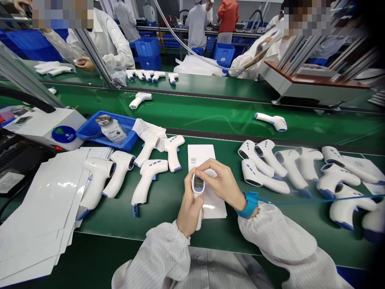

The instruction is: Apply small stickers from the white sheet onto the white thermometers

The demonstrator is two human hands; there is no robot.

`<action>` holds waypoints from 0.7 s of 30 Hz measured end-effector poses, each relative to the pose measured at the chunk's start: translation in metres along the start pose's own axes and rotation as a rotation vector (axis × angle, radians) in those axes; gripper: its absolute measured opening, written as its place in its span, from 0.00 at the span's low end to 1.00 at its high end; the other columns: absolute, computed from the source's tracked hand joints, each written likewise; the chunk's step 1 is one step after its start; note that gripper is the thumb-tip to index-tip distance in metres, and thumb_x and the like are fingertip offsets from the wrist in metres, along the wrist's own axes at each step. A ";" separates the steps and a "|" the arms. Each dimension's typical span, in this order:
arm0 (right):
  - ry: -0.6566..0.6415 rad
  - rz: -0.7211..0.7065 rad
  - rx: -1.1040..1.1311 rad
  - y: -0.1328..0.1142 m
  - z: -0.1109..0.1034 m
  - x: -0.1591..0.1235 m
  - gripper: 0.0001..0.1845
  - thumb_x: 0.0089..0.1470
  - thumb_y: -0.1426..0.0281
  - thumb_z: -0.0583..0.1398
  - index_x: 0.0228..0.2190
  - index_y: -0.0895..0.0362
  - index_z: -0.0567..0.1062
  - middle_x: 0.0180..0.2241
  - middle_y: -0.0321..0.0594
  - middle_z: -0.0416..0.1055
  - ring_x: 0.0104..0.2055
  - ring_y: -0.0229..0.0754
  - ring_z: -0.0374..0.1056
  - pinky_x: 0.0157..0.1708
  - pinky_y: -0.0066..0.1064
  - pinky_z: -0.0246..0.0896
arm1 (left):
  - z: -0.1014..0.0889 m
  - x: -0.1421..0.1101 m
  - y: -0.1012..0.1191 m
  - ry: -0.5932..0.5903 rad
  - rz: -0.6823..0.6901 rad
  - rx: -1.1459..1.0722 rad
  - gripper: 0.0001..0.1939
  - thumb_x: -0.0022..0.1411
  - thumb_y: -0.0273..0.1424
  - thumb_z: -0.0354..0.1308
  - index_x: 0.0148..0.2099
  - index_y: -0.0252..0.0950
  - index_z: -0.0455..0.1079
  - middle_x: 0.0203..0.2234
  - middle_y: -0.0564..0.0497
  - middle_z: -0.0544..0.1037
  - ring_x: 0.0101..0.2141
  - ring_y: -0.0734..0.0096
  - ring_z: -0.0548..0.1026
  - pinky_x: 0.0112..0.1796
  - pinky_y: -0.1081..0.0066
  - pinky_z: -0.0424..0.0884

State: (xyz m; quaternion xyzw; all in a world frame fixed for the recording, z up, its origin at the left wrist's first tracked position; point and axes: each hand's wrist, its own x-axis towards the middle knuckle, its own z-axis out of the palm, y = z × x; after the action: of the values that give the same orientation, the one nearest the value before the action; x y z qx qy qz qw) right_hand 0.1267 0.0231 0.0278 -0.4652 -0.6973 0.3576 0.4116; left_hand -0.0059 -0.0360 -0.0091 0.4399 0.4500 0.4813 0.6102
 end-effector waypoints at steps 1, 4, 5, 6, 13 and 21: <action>0.015 0.009 0.015 0.001 0.002 0.000 0.07 0.59 0.69 0.60 0.28 0.54 0.74 0.31 0.36 0.73 0.36 0.40 0.69 0.39 0.34 0.63 | 0.001 0.000 0.001 -0.012 -0.011 -0.005 0.37 0.61 0.31 0.53 0.69 0.44 0.46 0.50 0.45 0.72 0.41 0.57 0.76 0.43 0.58 0.73; 0.051 0.098 0.070 0.002 0.011 -0.004 0.05 0.58 0.67 0.60 0.30 0.54 0.73 0.34 0.37 0.73 0.40 0.42 0.69 0.44 0.35 0.63 | 0.004 0.002 0.002 0.006 -0.019 -0.019 0.41 0.54 0.25 0.57 0.68 0.44 0.47 0.56 0.45 0.67 0.52 0.54 0.71 0.53 0.56 0.67; 0.048 0.142 0.084 0.001 0.014 -0.008 0.04 0.55 0.68 0.61 0.33 0.54 0.72 0.38 0.38 0.72 0.44 0.43 0.69 0.47 0.37 0.63 | 0.006 0.003 0.003 0.023 -0.013 -0.037 0.42 0.53 0.24 0.58 0.68 0.44 0.48 0.58 0.44 0.65 0.56 0.53 0.68 0.55 0.56 0.65; 0.031 0.190 0.095 -0.001 0.017 -0.013 0.11 0.52 0.68 0.63 0.38 0.54 0.71 0.43 0.40 0.71 0.48 0.45 0.68 0.51 0.39 0.62 | 0.007 0.003 0.004 0.035 -0.011 -0.069 0.43 0.52 0.24 0.59 0.67 0.43 0.47 0.60 0.44 0.63 0.58 0.53 0.65 0.56 0.56 0.64; -0.377 0.486 0.242 -0.016 -0.002 -0.036 0.34 0.57 0.65 0.58 0.61 0.53 0.53 0.55 0.47 0.65 0.52 0.47 0.68 0.49 0.39 0.66 | 0.000 -0.005 0.023 -0.218 -0.026 -0.309 0.57 0.53 0.33 0.64 0.70 0.51 0.24 0.62 0.42 0.60 0.58 0.50 0.65 0.57 0.51 0.62; -0.063 0.343 -0.609 0.031 -0.068 0.132 0.26 0.59 0.69 0.57 0.57 0.61 0.61 0.54 0.54 0.67 0.55 0.52 0.66 0.51 0.40 0.62 | -0.005 -0.004 0.021 -0.117 -0.125 0.592 0.27 0.64 0.35 0.50 0.65 0.48 0.57 0.66 0.45 0.49 0.66 0.47 0.47 0.61 0.42 0.50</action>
State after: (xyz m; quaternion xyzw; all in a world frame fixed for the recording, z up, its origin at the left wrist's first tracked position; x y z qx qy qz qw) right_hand 0.1695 0.1651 0.0598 -0.6658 -0.6961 0.2111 0.1662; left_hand -0.0154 -0.0358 0.0111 0.5969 0.5611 0.2646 0.5088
